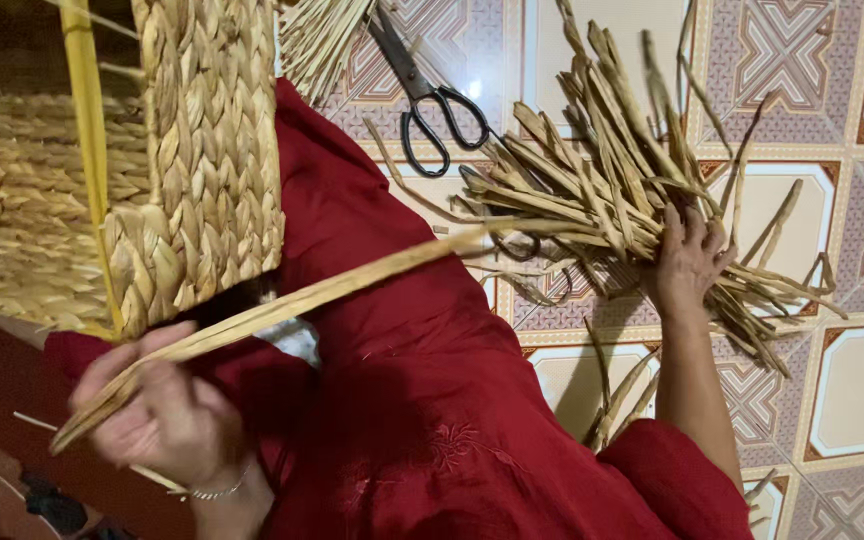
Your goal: The person weaves a rectangular basket by hand, threading dried palm strips through the existing weave along the rim. They adjust the basket's position and continue interlacing the strips to build up the side walls.
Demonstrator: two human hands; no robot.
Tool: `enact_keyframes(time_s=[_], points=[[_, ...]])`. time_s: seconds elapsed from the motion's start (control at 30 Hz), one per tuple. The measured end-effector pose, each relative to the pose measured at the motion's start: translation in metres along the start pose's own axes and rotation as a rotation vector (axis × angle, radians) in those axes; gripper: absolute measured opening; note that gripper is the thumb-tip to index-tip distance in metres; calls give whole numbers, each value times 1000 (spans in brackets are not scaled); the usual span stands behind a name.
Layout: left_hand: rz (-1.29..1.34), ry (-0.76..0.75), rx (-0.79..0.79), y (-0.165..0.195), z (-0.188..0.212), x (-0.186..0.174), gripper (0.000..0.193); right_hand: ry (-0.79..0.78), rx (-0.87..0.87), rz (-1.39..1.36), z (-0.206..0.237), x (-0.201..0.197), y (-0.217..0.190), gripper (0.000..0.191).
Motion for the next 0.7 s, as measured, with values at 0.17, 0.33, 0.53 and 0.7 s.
enact_keyframes(time_s=[0.17,0.33,0.53,0.7], points=[[147,139,-53,-16,6,-65,22,19,-194,-393,7,-75,-91,89],[326,216,-155,-24,3,-96,32,-899,-261,-1365,55,-85,-241,54],[366,339,-241,-25,-8,-138,38,-1009,28,-2147,11,-117,-336,48],[396,378,-309,-41,-35,-164,34,-733,126,-2127,-38,-133,-359,32]])
Point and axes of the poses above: each hand's wrist, its own z-axis away from the middle knuckle, its own x-axis out of the palm, y = z × x, the point moved 7 cm from there along -z, towards the middle knuckle, and after that the axes turned 7 degrees about x, right-handed, at the moved point
